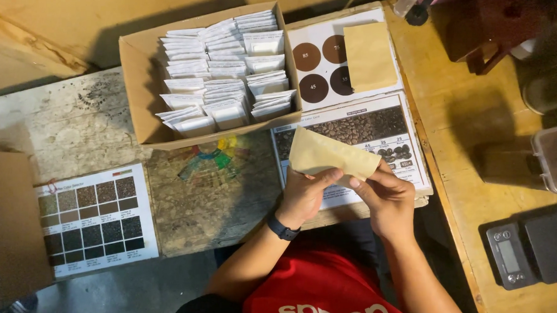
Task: The person sorts through small white and brown sample packets on a table, moving them between a cardboard box and a reference chart.
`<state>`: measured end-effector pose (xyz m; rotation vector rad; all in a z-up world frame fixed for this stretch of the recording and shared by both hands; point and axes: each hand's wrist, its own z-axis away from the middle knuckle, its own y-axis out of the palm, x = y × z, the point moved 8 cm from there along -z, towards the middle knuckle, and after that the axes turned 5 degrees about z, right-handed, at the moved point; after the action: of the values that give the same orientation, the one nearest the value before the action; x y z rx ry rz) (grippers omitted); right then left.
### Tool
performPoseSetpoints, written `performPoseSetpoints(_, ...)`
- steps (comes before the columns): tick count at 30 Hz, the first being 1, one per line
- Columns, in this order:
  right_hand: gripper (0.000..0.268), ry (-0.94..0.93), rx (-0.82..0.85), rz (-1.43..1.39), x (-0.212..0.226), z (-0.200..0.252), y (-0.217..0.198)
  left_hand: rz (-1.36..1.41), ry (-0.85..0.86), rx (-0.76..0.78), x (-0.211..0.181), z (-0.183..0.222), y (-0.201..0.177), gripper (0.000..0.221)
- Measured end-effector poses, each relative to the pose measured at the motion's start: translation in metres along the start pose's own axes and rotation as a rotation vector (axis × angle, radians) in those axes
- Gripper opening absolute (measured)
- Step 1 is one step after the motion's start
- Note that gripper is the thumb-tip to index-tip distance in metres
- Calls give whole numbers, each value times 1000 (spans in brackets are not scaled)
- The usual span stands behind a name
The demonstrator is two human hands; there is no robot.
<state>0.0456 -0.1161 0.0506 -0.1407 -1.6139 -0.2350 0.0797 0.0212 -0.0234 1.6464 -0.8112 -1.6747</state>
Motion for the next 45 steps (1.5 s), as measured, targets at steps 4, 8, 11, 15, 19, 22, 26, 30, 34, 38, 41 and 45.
performPoseSetpoints(4, 32, 23, -22, 40, -23, 1, -12, 6, -10, 23, 11, 5, -7, 44)
performPoseSetpoints(8, 24, 52, -9, 75, -27, 4, -14, -13, -4, 10, 35, 13, -29, 44)
performPoseSetpoints(11, 23, 61, 3, 72, -24, 5, -13, -20, 2, 10, 32, 14, -23, 43)
performPoseSetpoints(15, 23, 57, 32, 91, -20, 6, -10, -15, -4, 19, 40, 15, -30, 44)
performPoseSetpoints(19, 21, 56, 61, 126, -11, 5, -7, -9, -14, 43, 29, 10, -20, 44)
performPoseSetpoints(22, 20, 43, 79, 153, 1, 1, -5, 0, -6, 50, 23, 10, -16, 43)
performPoseSetpoints(26, 16, -108, 74, 207, 24, -3, -1, 130, -156, -67, 41, 11, -36, 42)
performPoseSetpoints(30, 19, -121, -33, 229, 5, 4, -14, 161, -162, -123, 28, 9, -30, 47)
performPoseSetpoints(34, 35, -166, -123, 161, 17, 2, -14, 157, -161, -121, 25, 11, -32, 48)
performPoseSetpoints(38, 41, -77, 27, 154, 20, -3, 8, 142, -142, -130, 33, 15, -39, 59)
performPoseSetpoints(41, 27, -26, 24, 231, 20, -2, 14, 86, -153, -112, 40, 21, -43, 63)
performPoseSetpoints(45, 16, -93, -50, 263, 20, -6, 0, -35, -109, -81, -22, 9, -3, 71)
